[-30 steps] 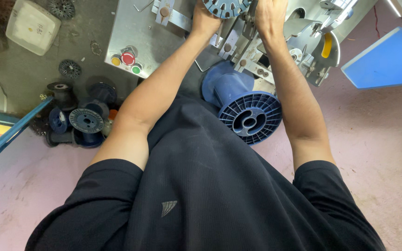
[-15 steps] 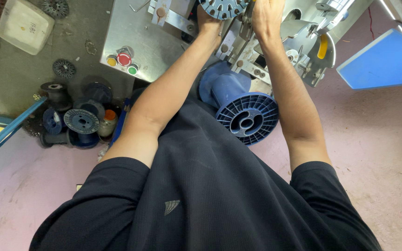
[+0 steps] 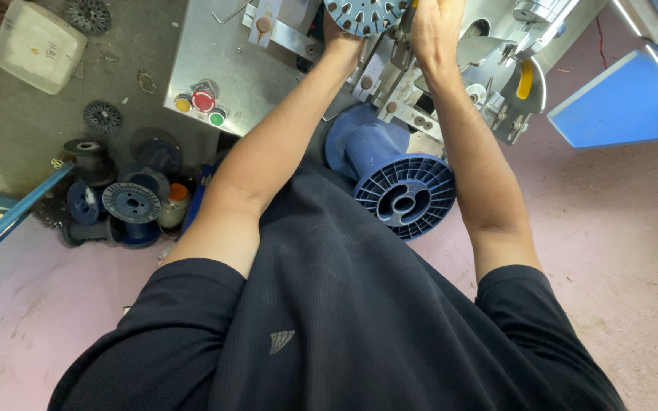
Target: The person uses an Allen key to tighten screws on a machine's rotating component. They repeatedly adjust the tool and reposition their hands to secure the part. The person also handles small metal pieces and places them into the machine's fixture.
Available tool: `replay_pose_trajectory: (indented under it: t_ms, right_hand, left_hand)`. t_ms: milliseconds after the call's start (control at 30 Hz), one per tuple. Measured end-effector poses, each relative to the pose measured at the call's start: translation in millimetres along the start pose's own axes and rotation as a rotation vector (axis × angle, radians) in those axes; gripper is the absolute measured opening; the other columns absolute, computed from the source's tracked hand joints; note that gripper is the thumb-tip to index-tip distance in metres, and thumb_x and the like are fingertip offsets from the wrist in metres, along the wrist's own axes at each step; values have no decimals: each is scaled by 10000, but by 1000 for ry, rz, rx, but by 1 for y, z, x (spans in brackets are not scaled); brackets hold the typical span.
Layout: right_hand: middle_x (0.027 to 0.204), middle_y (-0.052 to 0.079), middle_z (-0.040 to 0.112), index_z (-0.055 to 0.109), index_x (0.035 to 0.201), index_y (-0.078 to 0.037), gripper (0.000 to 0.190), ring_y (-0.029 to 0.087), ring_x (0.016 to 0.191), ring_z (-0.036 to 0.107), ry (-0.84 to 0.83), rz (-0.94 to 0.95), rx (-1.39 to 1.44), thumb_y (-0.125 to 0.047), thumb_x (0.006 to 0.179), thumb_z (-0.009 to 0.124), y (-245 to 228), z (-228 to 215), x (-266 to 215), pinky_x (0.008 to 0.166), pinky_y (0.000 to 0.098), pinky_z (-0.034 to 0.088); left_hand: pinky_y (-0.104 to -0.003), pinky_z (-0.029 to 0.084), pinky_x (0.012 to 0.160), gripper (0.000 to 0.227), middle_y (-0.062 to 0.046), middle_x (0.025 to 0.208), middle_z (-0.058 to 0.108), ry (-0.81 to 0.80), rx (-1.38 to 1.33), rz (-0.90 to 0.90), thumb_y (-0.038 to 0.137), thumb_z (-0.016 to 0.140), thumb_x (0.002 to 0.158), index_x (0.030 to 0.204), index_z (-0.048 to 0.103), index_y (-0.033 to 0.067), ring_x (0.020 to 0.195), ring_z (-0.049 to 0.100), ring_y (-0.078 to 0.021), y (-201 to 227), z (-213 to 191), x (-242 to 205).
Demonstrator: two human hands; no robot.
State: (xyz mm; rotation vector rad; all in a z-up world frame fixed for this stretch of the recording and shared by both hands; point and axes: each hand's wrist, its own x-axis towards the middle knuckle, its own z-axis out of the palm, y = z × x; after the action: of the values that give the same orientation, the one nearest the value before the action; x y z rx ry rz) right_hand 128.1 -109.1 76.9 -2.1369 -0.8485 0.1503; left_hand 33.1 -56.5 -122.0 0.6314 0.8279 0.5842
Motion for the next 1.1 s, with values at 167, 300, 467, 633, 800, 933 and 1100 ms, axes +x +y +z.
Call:
replay_pose_trajectory:
  t_ms: [167, 300, 467, 633, 800, 933, 1100]
  right_hand:
    - [736, 25, 467, 519, 817, 23, 371, 131, 717, 436, -23, 235, 164, -241, 1063, 607, -23, 0, 7, 662, 360, 390]
    - [715, -14, 462, 519, 807, -1, 362, 91, 700, 426, -41, 214, 166, -229, 1079, 592, -28, -3, 8, 642, 328, 379]
    - [712, -6, 441, 497, 798, 5, 369, 102, 691, 400, -50, 225, 187, -218, 1075, 598, -24, -1, 9, 640, 337, 358]
    - [747, -3, 479, 521, 822, 14, 349, 100, 716, 436, -41, 210, 208, -212, 1074, 609, -20, 0, 8, 661, 335, 388]
    - [821, 19, 539, 567, 886, 23, 313, 118, 778, 494, -35, 175, 200, -220, 1081, 607, -18, 0, 7, 722, 336, 436]
    - [883, 36, 539, 564, 899, 20, 317, 140, 818, 515, -6, 174, 138, -235, 1078, 614, -11, 1, 6, 763, 343, 455]
    - [868, 37, 527, 553, 897, 21, 328, 145, 814, 504, -5, 202, 134, -253, 1066, 615, -7, 1, 5, 762, 352, 450]
  left_hand:
    - [-311, 589, 753, 277, -54, 1027, 752, 18, 387, -15, -22, 681, 885, 1144, 610, 44, 910, 715, -139, 9, -1, 0]
    - [-314, 603, 755, 363, -62, 1048, 739, 3, 259, 22, -23, 725, 810, 1148, 609, 42, 936, 711, -151, 12, 3, -9]
    - [-338, 588, 721, 255, -77, 1012, 745, -24, 132, -155, 5, 739, 878, 1117, 656, 40, 889, 706, -162, 16, 1, -5]
    - [-368, 472, 523, 152, -162, 850, 698, -225, 138, -434, 108, 698, 1006, 1057, 677, -33, 638, 627, -230, 74, 2, -6]
    - [-424, 649, 712, 248, -170, 885, 782, -501, 16, -864, 204, 637, 974, 1062, 690, -22, 777, 802, -289, 166, 19, -22]
    - [-459, 652, 725, 361, -201, 841, 748, -472, -96, -961, 265, 527, 988, 1029, 675, -62, 771, 815, -345, 177, 24, -30]
    - [-376, 599, 535, 270, -119, 730, 691, -377, -69, -837, 199, 507, 1023, 932, 676, 10, 595, 678, -217, 114, 12, -14]
